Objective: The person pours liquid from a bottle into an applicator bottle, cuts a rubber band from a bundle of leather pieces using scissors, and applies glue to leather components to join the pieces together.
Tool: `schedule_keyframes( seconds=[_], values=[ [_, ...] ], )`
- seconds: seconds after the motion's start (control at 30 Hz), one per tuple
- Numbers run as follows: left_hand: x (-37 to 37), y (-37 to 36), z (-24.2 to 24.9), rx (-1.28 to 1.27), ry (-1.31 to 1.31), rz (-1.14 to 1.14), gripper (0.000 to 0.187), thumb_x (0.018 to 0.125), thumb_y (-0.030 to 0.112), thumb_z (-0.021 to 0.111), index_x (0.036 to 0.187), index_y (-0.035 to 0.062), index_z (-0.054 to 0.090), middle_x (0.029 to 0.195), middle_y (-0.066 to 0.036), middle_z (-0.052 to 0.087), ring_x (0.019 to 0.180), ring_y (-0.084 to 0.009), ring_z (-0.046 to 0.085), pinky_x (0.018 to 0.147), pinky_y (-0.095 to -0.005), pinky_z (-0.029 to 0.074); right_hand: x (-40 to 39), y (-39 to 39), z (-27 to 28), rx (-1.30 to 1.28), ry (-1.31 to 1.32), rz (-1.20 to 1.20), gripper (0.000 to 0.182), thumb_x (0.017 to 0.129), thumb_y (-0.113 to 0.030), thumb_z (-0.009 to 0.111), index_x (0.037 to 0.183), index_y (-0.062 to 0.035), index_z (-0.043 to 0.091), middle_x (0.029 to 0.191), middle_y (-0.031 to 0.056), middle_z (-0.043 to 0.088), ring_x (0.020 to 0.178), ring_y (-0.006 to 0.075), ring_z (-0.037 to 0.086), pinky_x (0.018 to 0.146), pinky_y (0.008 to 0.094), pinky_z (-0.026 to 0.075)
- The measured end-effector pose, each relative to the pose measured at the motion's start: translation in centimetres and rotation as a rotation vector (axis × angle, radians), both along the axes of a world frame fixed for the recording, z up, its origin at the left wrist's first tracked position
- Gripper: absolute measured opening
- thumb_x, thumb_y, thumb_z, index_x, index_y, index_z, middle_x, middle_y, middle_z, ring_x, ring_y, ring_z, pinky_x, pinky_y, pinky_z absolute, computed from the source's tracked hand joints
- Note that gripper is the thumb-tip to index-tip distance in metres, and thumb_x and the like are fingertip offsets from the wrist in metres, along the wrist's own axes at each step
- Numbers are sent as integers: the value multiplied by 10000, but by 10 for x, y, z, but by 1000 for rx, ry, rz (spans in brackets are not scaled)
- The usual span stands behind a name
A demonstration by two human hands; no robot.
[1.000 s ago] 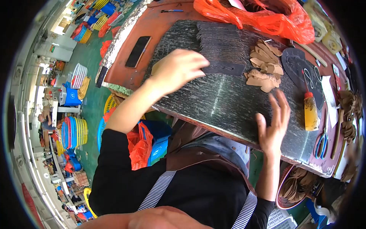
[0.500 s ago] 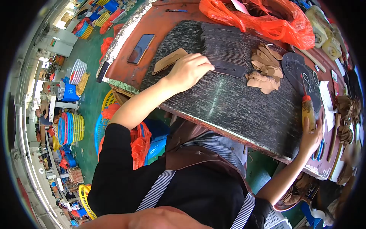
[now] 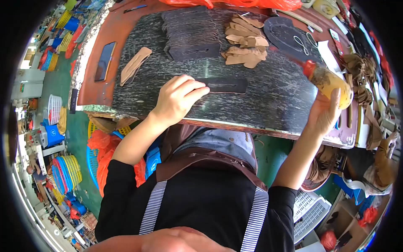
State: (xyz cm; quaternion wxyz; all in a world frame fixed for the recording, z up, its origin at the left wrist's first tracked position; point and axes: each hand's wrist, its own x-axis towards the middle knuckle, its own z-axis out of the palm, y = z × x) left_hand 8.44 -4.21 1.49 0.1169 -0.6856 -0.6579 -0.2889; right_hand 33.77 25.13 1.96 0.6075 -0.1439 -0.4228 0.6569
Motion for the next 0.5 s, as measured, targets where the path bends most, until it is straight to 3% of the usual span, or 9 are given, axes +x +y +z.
schedule_keyframes(
  seconds=[0.1, 0.17, 0.23, 0.3, 0.37, 0.43, 0.5],
  values=[
    [10, 2, -5, -37, -22, 15, 230, 755, 90, 653, 975, 60, 716, 987, -52, 677, 916, -229, 639, 788, -359, 537, -13, -17, 7, -95, 72, 75, 467, 952, -248, 659, 1336, -35, 497, 1286, 137, 581, 1213, 266, 554, 1074, 454, 427],
    [15, -5, -10, -32, -69, 25, 254, 773, 91, 691, 1022, 42, 705, 1047, -76, 664, 977, -265, 621, 853, -391, 529, -27, -39, 11, -88, -51, 59, 527, 975, -341, 613, 1358, -14, 460, 1277, 164, 580, 1206, 303, 555, 1063, 465, 430],
    [19, -10, -11, -12, -122, 35, 261, 785, 98, 711, 1038, 37, 704, 1070, -87, 658, 1009, -281, 609, 884, -404, 522, -39, -60, 8, 29, -194, 85, 538, 976, -325, 611, 1362, 11, 443, 1247, 203, 587, 1188, 334, 565, 1044, 472, 443],
    [19, -14, -15, -47, -127, 27, 292, 809, 128, 722, 1086, 42, 694, 1128, -101, 628, 1073, -299, 578, 948, -434, 492, -53, -82, 12, 235, -291, 90, 529, 928, -294, 668, 1292, 32, 464, 1189, 218, 604, 1092, 294, 608, 985, 431, 472],
    [20, -15, -14, -76, -148, 30, 309, 812, 138, 724, 1105, 45, 688, 1145, -102, 616, 1097, -299, 569, 977, -445, 475, -63, -93, 11, 390, -387, 92, 599, 923, -392, 668, 1289, 40, 472, 1189, 215, 591, 1074, 304, 598, 954, 442, 481],
    [20, -15, -15, -77, -150, 23, 318, 812, 146, 726, 1112, 48, 685, 1152, -101, 606, 1116, -299, 563, 998, -455, 465, -71, -100, 18, 579, -543, 10, 567, 893, -395, 703, 1194, 15, 454, 1097, 200, 606, 1014, 267, 600, 920, 416, 486],
    [20, -15, -16, -76, -154, 20, 321, 813, 154, 728, 1114, 50, 683, 1152, -99, 603, 1131, -298, 559, 1015, -462, 458, -78, -106, 15, 515, -465, 62, 652, 802, -298, 810, 1251, 20, 459, 1144, 134, 606, 1059, 205, 591, 955, 336, 464]
  ],
)
